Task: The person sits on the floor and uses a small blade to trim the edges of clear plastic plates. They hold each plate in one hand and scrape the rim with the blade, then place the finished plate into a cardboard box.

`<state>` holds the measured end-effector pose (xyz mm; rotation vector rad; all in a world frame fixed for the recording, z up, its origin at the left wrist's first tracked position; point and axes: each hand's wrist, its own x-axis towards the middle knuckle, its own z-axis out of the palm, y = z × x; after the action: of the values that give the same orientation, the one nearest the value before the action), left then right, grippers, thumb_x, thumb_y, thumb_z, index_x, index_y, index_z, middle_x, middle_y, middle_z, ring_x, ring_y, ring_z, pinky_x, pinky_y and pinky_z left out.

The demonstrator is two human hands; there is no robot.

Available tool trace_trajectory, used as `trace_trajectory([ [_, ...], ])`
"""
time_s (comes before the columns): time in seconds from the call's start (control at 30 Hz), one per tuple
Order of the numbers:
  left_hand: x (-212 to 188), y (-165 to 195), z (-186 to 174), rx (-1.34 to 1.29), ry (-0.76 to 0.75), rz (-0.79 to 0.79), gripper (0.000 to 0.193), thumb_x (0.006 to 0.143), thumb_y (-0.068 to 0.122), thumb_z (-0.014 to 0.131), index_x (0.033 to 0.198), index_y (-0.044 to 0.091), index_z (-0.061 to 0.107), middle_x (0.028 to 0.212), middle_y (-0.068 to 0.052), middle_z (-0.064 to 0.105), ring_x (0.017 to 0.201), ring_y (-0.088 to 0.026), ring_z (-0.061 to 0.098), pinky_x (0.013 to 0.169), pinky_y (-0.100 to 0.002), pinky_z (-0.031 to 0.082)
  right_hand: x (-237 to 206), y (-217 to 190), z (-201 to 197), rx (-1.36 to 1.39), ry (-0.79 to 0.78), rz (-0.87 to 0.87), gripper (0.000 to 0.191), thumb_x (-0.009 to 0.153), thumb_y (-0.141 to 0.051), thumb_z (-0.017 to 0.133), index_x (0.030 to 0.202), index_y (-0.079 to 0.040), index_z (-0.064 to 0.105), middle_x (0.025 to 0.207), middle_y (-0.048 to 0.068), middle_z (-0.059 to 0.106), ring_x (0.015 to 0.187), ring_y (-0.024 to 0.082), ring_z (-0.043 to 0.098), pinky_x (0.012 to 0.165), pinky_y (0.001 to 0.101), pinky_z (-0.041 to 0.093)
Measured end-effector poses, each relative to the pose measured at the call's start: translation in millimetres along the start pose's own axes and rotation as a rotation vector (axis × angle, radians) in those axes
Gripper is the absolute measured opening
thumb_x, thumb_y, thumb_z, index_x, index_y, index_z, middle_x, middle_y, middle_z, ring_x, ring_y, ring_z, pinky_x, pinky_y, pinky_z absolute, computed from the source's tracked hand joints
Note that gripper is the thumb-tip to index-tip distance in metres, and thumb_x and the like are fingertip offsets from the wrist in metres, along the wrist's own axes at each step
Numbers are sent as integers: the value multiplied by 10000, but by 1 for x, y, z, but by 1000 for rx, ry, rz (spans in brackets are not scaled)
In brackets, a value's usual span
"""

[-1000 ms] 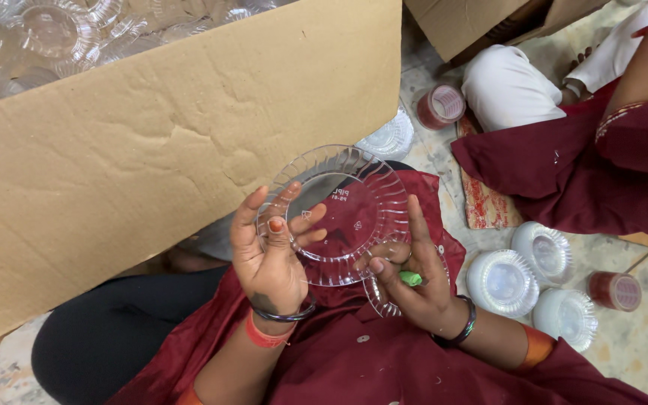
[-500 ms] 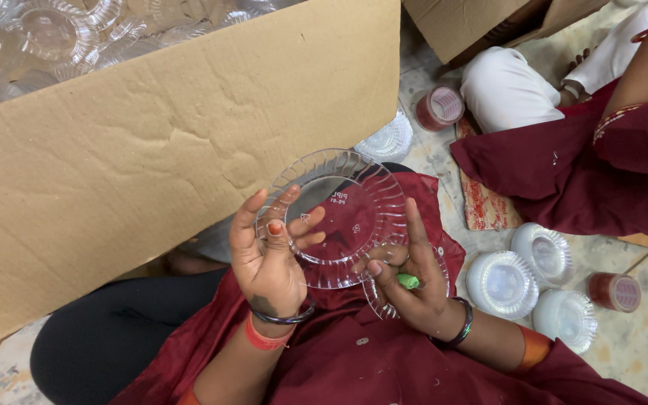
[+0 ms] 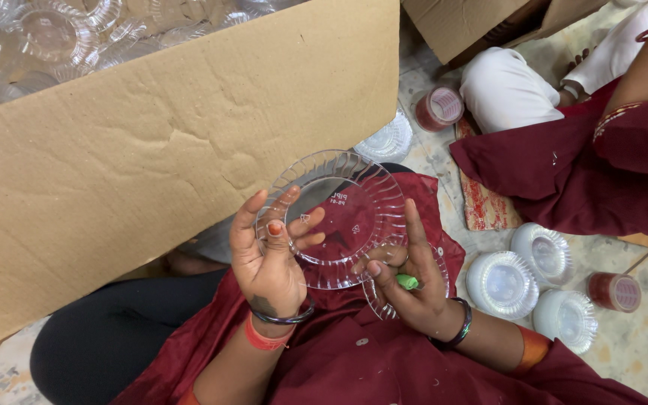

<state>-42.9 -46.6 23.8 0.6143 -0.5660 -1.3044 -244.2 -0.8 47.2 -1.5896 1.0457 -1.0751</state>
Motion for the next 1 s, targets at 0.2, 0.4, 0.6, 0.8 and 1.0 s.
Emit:
trace_trajectory([
  [0.2, 0, 0, 0, 2, -13, 9, 425, 1098, 127, 545, 1504, 121, 418, 1413, -269, 599, 1054, -370, 742, 769, -385, 650, 3, -4, 2, 24, 13, 45, 870, 1033, 29, 540, 1632, 5, -91, 1008, 113, 764, 716, 43, 630, 660, 188, 512],
  [0.4, 5, -1, 4, 36, -60, -56, 510, 1082, 182, 571, 1541, 93, 366, 1460, -240, 561, 1192, -353, 686, 906, -369, 603, 10, 10, -17, 95, 150, 197, 831, 994, 37, 508, 1662, -44, 22, 933, 123, 732, 633, 134, 626, 576, 270, 531],
  [0.6, 11, -28, -9, 189, -149, -120, 573, 1052, 180, 590, 1542, 76, 313, 1530, -118, 494, 1300, -217, 583, 1060, -285, 493, 50, 65, -138, 223, 704, -30, 760, 1067, 90, 534, 1720, -62, 177, 868, 96, 655, 608, 121, 563, 543, 243, 452],
  [0.8, 13, -79, -26, 457, -312, -451, 246, 1025, 159, 628, 1236, 35, 632, 1111, -108, 675, 931, -142, 642, 777, -295, 536, 63, 137, -208, -70, 786, 161, 791, 1014, 86, 548, 1692, -55, 167, 1006, 76, 690, 592, 110, 557, 509, 239, 451],
  [1.0, -13, -98, -10, 1128, -564, -510, 392, 890, 339, 782, 1119, 57, 636, 935, -129, 755, 834, -225, 714, 718, -334, 549, 79, 178, -199, -6, 839, 361, 815, 959, 100, 518, 1664, -51, 139, 1028, 120, 669, 611, 98, 597, 476, 233, 453],
])
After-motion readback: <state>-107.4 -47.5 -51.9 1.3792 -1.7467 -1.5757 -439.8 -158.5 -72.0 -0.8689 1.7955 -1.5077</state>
